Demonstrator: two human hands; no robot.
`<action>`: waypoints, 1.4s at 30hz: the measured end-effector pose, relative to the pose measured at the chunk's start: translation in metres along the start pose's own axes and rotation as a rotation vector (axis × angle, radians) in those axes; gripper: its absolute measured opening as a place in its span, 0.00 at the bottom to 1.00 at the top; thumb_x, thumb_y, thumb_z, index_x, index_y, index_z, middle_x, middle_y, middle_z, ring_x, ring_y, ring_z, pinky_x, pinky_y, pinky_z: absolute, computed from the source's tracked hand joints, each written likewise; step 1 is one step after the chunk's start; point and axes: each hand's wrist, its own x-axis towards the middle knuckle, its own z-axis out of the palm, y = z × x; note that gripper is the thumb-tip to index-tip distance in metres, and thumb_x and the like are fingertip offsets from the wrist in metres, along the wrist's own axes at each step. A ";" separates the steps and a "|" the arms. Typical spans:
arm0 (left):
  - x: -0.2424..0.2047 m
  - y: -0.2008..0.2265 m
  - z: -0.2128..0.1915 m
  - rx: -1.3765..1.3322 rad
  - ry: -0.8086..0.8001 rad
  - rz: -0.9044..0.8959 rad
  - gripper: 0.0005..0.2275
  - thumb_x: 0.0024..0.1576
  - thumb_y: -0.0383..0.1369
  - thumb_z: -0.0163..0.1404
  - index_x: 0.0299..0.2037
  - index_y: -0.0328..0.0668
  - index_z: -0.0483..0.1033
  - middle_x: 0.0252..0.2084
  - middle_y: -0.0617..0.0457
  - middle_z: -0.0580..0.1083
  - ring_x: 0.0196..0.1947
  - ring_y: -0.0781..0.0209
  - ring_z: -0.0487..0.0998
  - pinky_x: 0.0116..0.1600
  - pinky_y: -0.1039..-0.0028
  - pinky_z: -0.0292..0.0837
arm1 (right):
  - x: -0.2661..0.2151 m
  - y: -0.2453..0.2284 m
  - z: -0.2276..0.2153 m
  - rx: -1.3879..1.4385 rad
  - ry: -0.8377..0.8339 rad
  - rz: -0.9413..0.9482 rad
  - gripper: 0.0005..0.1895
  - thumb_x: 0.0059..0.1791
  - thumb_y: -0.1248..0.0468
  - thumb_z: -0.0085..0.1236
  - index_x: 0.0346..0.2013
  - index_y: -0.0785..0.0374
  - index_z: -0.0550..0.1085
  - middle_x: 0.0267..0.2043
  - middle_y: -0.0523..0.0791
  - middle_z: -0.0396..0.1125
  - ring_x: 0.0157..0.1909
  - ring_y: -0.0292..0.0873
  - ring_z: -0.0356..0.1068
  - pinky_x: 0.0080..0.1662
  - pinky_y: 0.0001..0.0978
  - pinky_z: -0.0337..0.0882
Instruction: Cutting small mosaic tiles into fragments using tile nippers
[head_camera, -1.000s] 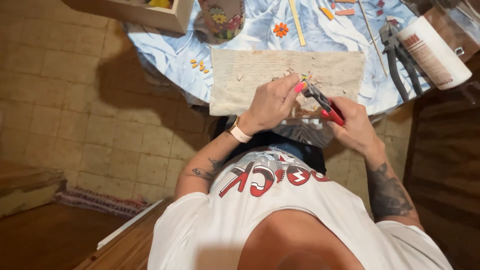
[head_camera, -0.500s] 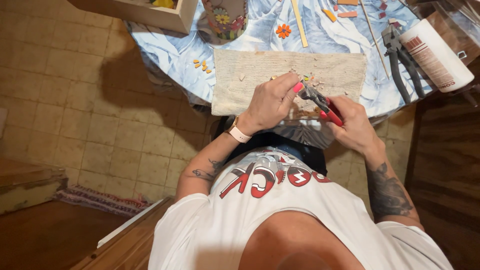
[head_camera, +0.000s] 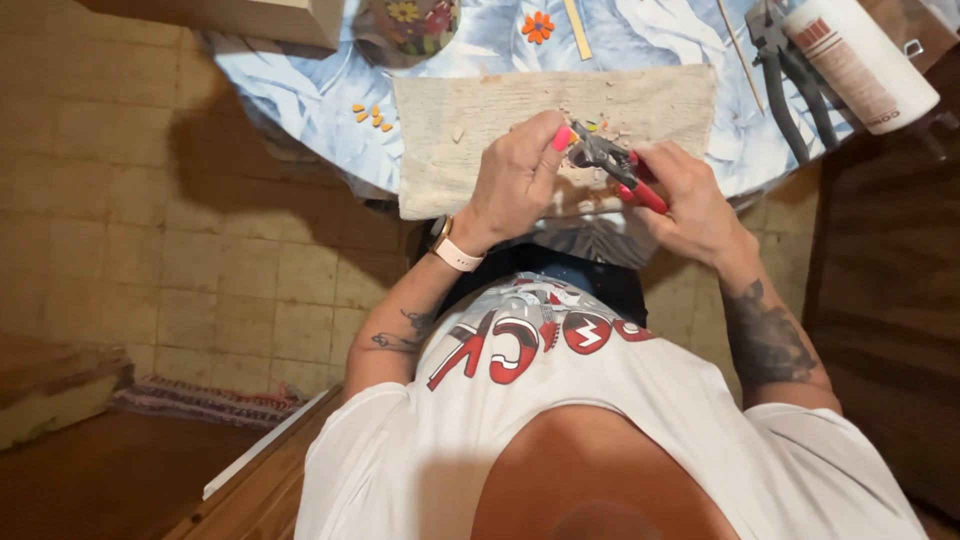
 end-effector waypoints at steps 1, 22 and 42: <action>0.000 -0.001 0.001 -0.004 -0.005 0.001 0.10 0.57 0.36 0.31 0.30 0.43 0.62 0.23 0.43 0.64 0.28 0.38 0.69 0.32 0.61 0.66 | -0.001 -0.001 0.000 -0.001 0.003 0.006 0.28 0.30 0.69 0.54 0.44 0.69 0.63 0.34 0.55 0.59 0.38 0.61 0.62 0.41 0.47 0.63; 0.003 -0.001 -0.005 -0.025 -0.023 0.065 0.10 0.57 0.34 0.31 0.27 0.41 0.61 0.20 0.46 0.61 0.23 0.41 0.67 0.29 0.64 0.66 | -0.001 0.005 0.003 -0.032 -0.012 0.035 0.26 0.29 0.70 0.54 0.41 0.69 0.64 0.31 0.54 0.59 0.35 0.60 0.63 0.37 0.45 0.64; 0.001 -0.055 0.002 -0.210 -0.293 0.197 0.08 0.57 0.31 0.34 0.34 0.36 0.65 0.25 0.42 0.66 0.26 0.41 0.69 0.34 0.62 0.67 | -0.008 0.008 -0.002 0.032 -0.076 0.035 0.24 0.30 0.71 0.54 0.41 0.69 0.66 0.33 0.57 0.60 0.37 0.62 0.62 0.40 0.48 0.63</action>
